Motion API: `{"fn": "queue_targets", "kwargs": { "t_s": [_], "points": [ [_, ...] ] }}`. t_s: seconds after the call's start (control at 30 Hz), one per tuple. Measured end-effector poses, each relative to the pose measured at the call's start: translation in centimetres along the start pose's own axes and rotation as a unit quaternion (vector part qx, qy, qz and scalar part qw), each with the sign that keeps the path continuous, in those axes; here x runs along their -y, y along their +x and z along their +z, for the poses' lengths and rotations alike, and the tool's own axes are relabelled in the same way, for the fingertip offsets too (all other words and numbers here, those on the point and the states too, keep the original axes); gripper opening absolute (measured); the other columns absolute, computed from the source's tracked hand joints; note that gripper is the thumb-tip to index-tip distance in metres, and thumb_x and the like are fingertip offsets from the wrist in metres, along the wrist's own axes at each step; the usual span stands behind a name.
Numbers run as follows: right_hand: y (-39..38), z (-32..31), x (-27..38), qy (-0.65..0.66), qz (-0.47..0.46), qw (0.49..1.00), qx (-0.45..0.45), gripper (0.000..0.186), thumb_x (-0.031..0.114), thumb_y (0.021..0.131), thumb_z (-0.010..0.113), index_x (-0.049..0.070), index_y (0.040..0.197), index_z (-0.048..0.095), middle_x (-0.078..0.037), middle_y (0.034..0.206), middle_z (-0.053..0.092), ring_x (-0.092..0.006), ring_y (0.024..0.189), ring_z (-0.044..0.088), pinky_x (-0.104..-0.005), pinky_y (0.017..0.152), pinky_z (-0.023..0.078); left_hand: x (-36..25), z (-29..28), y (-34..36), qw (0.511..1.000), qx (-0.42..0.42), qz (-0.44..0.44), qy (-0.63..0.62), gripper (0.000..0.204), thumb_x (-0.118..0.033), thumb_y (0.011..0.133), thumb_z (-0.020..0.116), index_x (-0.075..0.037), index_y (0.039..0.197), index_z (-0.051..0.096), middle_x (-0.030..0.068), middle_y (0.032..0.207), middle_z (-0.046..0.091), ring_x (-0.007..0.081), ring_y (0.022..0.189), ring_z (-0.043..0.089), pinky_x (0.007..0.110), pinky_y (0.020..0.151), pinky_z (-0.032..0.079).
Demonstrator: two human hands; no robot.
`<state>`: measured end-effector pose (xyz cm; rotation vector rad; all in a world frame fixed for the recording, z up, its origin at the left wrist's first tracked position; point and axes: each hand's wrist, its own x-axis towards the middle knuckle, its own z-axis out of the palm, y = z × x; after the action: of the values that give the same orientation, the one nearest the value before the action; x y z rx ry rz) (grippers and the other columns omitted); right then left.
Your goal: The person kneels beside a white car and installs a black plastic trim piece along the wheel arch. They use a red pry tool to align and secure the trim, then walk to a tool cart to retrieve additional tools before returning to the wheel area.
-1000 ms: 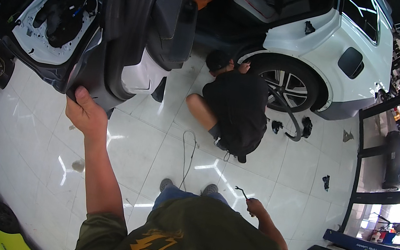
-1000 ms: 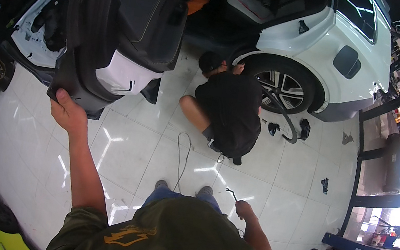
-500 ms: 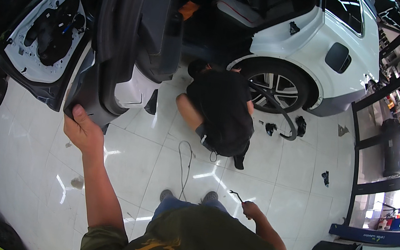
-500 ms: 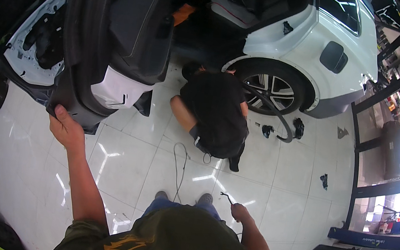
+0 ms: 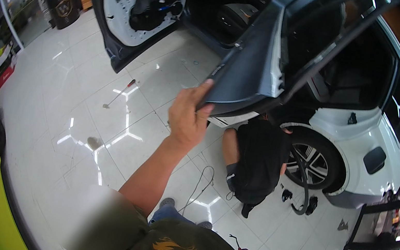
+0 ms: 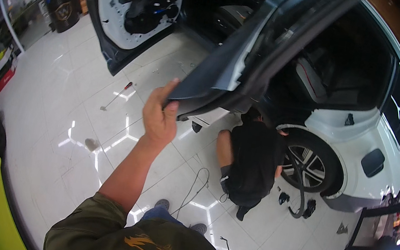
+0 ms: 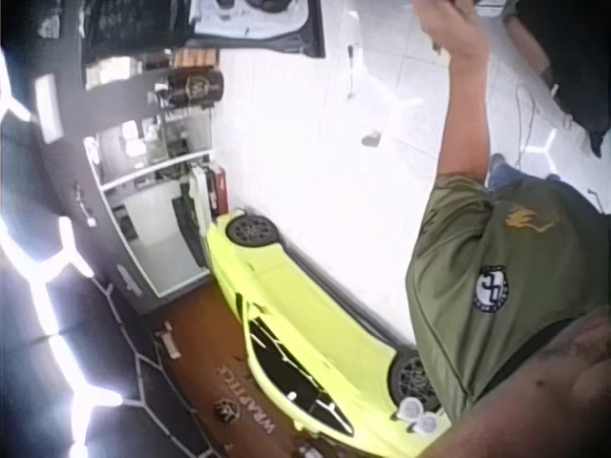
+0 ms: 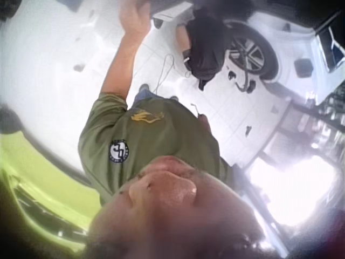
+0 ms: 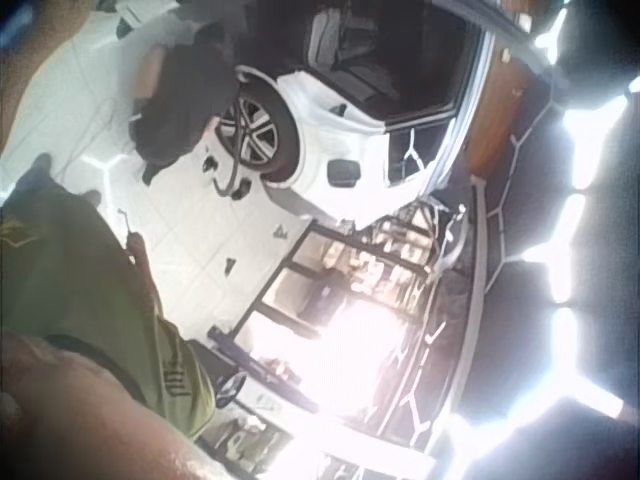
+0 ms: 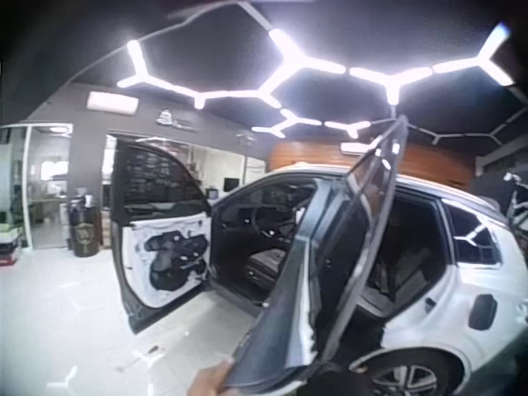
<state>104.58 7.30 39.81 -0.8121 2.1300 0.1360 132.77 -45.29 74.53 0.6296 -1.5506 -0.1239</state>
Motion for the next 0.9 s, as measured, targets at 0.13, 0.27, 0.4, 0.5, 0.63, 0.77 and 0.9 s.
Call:
{"fn": "queue_targets", "kwargs": {
  "t_s": [0.13, 0.27, 0.4, 0.5, 0.63, 0.77, 0.9],
  "points": [
    [-0.3, -3.2, 5.3, 0.064, 0.039, 0.997, 0.02, 0.04, 0.035, 0.092, 0.046, -0.002, 0.088, 0.062, -0.011, 0.062, 0.064, -0.0227, 0.056, 0.066, -0.0371, 0.052, 0.052, 0.2, -1.3, 0.2, 0.999, 0.028, -0.01, -0.026, 0.042, -0.029, 0.09, 0.055, 0.0, 0.12, 0.055, 0.0157, 0.096, 0.062, 0.0321, 0.081, 0.058, 0.039, 0.071, 0.047],
    [1.4, -2.9, 7.2, 0.165, 0.075, 0.983, -0.005, 0.037, 0.032, 0.09, 0.046, -0.001, 0.097, 0.06, -0.015, 0.074, 0.066, -0.0271, 0.065, 0.067, -0.04, 0.059, 0.053, 1.2, -1.7, -0.9, 0.996, 0.075, -0.037, -0.035, 0.043, -0.028, 0.09, 0.056, 0.001, 0.121, 0.053, 0.0175, 0.107, 0.061, 0.0343, 0.092, 0.059, 0.038, 0.079, 0.047],
    [3.3, -1.6, 9.1, 0.124, 0.007, 0.991, -0.053, 0.038, 0.03, 0.087, 0.049, 0.002, 0.111, 0.057, -0.023, 0.104, 0.063, -0.0386, 0.099, 0.06, -0.0443, 0.085, 0.047, 4.6, -2.6, -3.3, 0.985, 0.126, -0.094, -0.075, 0.044, -0.03, 0.09, 0.055, 0.0, 0.122, 0.052, 0.0185, 0.119, 0.057, 0.0358, 0.103, 0.056, 0.038, 0.087, 0.046],
    [2.2, -0.9, 11.6, 0.105, 0.017, 0.993, -0.058, 0.038, 0.03, 0.087, 0.049, 0.002, 0.112, 0.057, -0.023, 0.106, 0.062, -0.0375, 0.1, 0.06, -0.0437, 0.086, 0.047, 5.7, -3.0, -3.9, 0.982, 0.137, -0.097, -0.086, 0.045, -0.031, 0.09, 0.054, -0.001, 0.123, 0.052, 0.0181, 0.123, 0.055, 0.0358, 0.109, 0.054, 0.039, 0.091, 0.044],
    [0.8, -0.1, 11.6, 0.055, 0.023, 0.998, -0.036, 0.037, 0.03, 0.087, 0.049, 0.002, 0.109, 0.059, -0.024, 0.105, 0.062, -0.037, 0.098, 0.061, -0.0444, 0.085, 0.047, 5.5, -2.8, -3.9, 0.98, 0.14, -0.101, -0.095, 0.046, -0.033, 0.091, 0.053, -0.001, 0.124, 0.051, 0.0179, 0.125, 0.054, 0.0356, 0.112, 0.053, 0.039, 0.093, 0.043],
    [-0.6, -0.4, 11.7, 0.015, 0.012, 1.0, -0.005, 0.036, 0.031, 0.088, 0.048, 0.002, 0.107, 0.059, -0.023, 0.097, 0.064, -0.0354, 0.085, 0.064, -0.0429, 0.075, 0.051, 6.0, -3.0, -4.4, 0.979, 0.141, -0.103, -0.102, 0.047, -0.033, 0.091, 0.052, -0.001, 0.125, 0.05, 0.0178, 0.126, 0.053, 0.0359, 0.113, 0.052, 0.04, 0.093, 0.043],
    [-1.0, 0.2, 11.5, 0.065, 0.044, 0.997, 0.006, 0.036, 0.031, 0.089, 0.049, 0.001, 0.106, 0.058, -0.02, 0.081, 0.066, -0.0295, 0.063, 0.066, -0.0383, 0.06, 0.052, 7.1, -3.2, -5.3, 0.978, 0.14, -0.112, -0.111, 0.046, -0.031, 0.091, 0.052, -0.001, 0.126, 0.05, 0.018, 0.126, 0.053, 0.0356, 0.113, 0.053, 0.039, 0.094, 0.043]
  ]
}}
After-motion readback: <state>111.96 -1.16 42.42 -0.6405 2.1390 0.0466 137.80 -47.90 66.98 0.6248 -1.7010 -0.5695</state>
